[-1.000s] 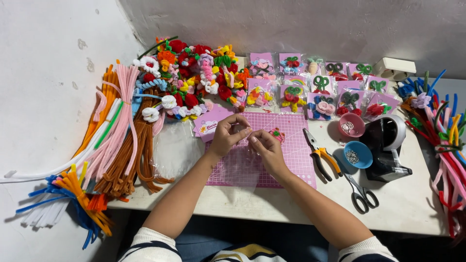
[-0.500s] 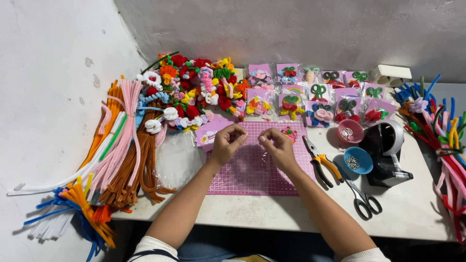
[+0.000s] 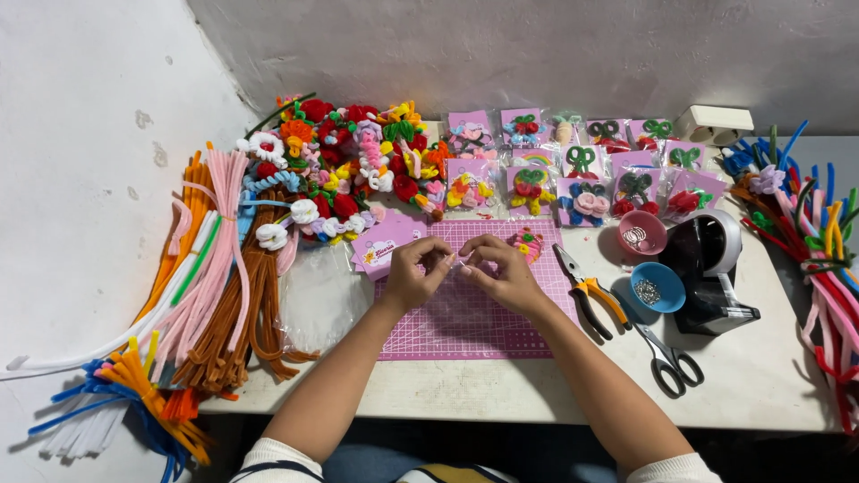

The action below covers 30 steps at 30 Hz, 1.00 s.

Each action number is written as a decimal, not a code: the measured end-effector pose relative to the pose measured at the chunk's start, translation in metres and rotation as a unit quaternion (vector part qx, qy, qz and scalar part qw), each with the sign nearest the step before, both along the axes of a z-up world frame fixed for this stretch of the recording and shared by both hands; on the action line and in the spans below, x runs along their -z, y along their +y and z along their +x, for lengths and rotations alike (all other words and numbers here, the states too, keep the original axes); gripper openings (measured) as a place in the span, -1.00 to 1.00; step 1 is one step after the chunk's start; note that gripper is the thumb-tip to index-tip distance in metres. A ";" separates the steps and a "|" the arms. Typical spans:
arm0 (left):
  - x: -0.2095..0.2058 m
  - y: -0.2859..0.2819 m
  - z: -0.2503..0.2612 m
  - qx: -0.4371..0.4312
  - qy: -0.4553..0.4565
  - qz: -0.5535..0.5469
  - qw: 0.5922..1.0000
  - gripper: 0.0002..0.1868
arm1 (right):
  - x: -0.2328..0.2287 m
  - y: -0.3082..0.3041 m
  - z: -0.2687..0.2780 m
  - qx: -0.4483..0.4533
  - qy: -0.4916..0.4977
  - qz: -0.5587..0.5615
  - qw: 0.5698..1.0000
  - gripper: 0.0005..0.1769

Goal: The person picks up a small floral craft item made of pipe cleaners and places it into a small plastic bag along with a backing card. They then fold the top of the bag over and secure it using a small white adhesive label before placing the finished package on a work surface.

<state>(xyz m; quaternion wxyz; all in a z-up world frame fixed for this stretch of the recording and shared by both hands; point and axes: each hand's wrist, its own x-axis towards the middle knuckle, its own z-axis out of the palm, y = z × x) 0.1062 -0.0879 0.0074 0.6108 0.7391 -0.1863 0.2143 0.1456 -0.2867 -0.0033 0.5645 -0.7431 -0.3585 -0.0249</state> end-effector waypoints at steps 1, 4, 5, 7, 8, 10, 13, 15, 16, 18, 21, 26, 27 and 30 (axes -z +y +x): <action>0.001 0.001 0.001 -0.002 0.000 -0.001 1.000 -0.98 | -0.004 0.000 0.000 -0.002 0.000 -0.001 1.000 -0.80; 0.003 0.003 0.002 -0.009 -0.030 0.021 0.999 -0.99 | -0.012 0.000 -0.002 0.003 -0.032 0.019 0.999 -0.79; 0.003 0.003 0.002 -0.011 -0.041 0.027 0.999 -0.98 | -0.012 0.000 -0.002 0.015 -0.052 0.027 0.998 -0.77; 0.003 0.003 0.001 -0.013 -0.049 0.034 0.998 -0.96 | -0.012 0.000 -0.004 0.026 -0.070 0.036 0.997 -0.75; 0.002 0.003 0.001 -0.008 -0.058 0.043 0.997 -0.97 | -0.013 0.000 -0.006 0.026 -0.097 0.047 0.994 -0.67; 0.003 0.002 -0.001 0.001 -0.065 0.052 0.997 -0.97 | -0.010 0.000 -0.008 0.029 -0.122 0.060 0.990 -0.59; 0.006 0.000 0.000 0.001 -0.071 0.065 0.995 -0.96 | 0.001 0.001 -0.007 0.038 -0.140 0.074 0.987 -0.57; 0.007 0.001 0.003 0.008 -0.062 0.061 0.996 -0.94 | 0.006 0.001 -0.004 0.045 -0.155 0.072 0.984 -0.60; 0.006 0.000 0.001 0.009 -0.060 0.061 0.996 -0.94 | 0.010 -0.003 0.000 0.046 -0.153 0.071 0.985 -0.60; 0.001 -0.001 0.000 0.025 -0.014 0.029 0.999 -0.89 | 0.018 -0.009 0.009 0.063 -0.146 0.063 0.985 -0.65; 0.010 0.001 0.008 0.056 0.004 0.022 0.998 -0.89 | -0.004 -0.012 0.009 0.068 -0.135 0.056 0.987 -0.69; -0.006 0.011 0.006 0.026 -0.021 0.073 0.997 -0.90 | -0.009 -0.002 -0.001 0.050 -0.078 0.062 0.994 -0.71; -0.007 0.013 0.004 0.009 -0.035 0.106 0.994 -0.90 | -0.008 0.000 -0.006 0.048 -0.063 0.063 0.995 -0.71; -0.018 0.022 0.008 -0.044 -0.070 0.123 0.989 -0.89 | -0.010 0.013 -0.020 0.054 -0.009 0.078 0.995 -0.72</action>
